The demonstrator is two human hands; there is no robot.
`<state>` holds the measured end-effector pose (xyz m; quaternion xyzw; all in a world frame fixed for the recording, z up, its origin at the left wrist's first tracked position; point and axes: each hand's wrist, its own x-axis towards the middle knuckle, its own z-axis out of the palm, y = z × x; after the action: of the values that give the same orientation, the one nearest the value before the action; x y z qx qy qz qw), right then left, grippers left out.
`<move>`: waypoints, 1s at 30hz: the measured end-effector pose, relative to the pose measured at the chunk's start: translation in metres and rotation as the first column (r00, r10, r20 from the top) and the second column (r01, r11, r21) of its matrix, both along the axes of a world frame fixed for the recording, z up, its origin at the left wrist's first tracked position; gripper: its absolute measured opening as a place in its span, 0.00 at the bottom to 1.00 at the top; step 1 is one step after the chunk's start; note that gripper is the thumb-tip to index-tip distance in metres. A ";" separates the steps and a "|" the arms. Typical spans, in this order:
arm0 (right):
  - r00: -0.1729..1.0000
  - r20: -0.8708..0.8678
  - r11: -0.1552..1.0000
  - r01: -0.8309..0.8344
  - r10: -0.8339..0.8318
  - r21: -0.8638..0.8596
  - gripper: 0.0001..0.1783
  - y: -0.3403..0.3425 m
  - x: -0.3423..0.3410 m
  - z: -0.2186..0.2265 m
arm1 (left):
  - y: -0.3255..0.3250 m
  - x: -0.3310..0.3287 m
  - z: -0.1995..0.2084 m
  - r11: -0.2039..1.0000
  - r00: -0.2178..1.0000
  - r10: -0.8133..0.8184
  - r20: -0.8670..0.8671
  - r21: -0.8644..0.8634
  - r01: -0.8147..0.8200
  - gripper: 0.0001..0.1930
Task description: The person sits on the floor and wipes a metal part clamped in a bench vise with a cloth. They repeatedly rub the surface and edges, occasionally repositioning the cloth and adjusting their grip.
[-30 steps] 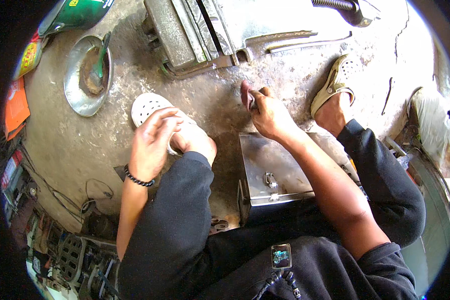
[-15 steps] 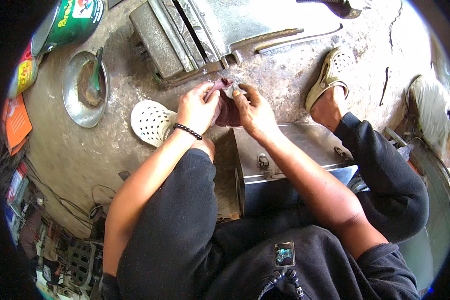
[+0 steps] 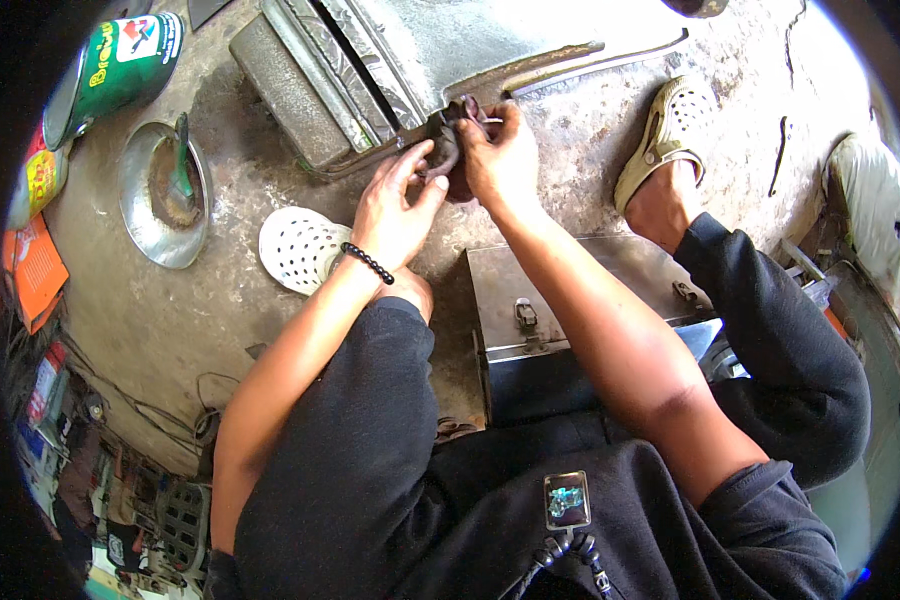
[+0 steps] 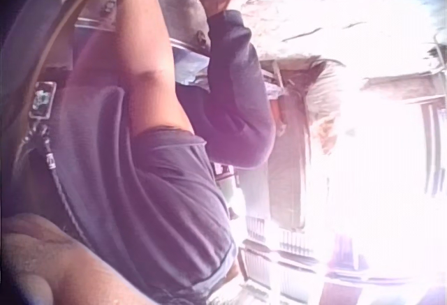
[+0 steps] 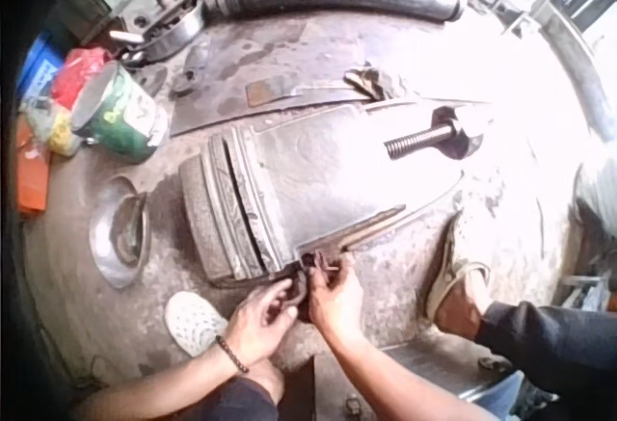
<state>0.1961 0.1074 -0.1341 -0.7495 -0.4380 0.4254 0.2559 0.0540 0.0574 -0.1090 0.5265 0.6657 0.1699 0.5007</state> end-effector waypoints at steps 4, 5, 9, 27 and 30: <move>0.982 -0.082 0.982 0.174 -0.168 0.074 0.13 0.006 -0.023 -0.019 | 0.001 -0.003 -0.012 0.993 0.996 -0.063 -0.067 0.095 0.069 0.36; 0.960 -0.130 0.968 0.251 -0.249 -0.002 0.12 0.005 -0.027 -0.019 | 0.001 -0.003 -0.014 0.998 0.999 -0.053 -0.011 0.042 0.053 0.37; 0.990 -0.113 0.990 0.097 -0.086 0.102 0.14 -0.006 -0.030 -0.010 | 0.003 -0.004 -0.022 0.915 0.962 -0.130 -0.239 0.345 0.210 0.34; 0.566 0.450 0.640 -0.768 0.690 -0.014 0.40 -0.004 0.007 -0.006 | 0.017 -0.004 -0.026 0.953 0.901 -0.141 -0.411 0.191 0.236 0.34; 0.543 0.439 0.616 -0.787 0.716 -0.031 0.32 -0.002 0.009 -0.010 | 0.020 -0.004 -0.030 0.947 0.887 -0.201 -0.416 0.149 0.285 0.30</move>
<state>0.2052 0.1055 -0.1444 -0.5341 -0.7948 0.2879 0.0130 0.0503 0.0775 -0.1389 0.6783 0.6603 0.0637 0.3161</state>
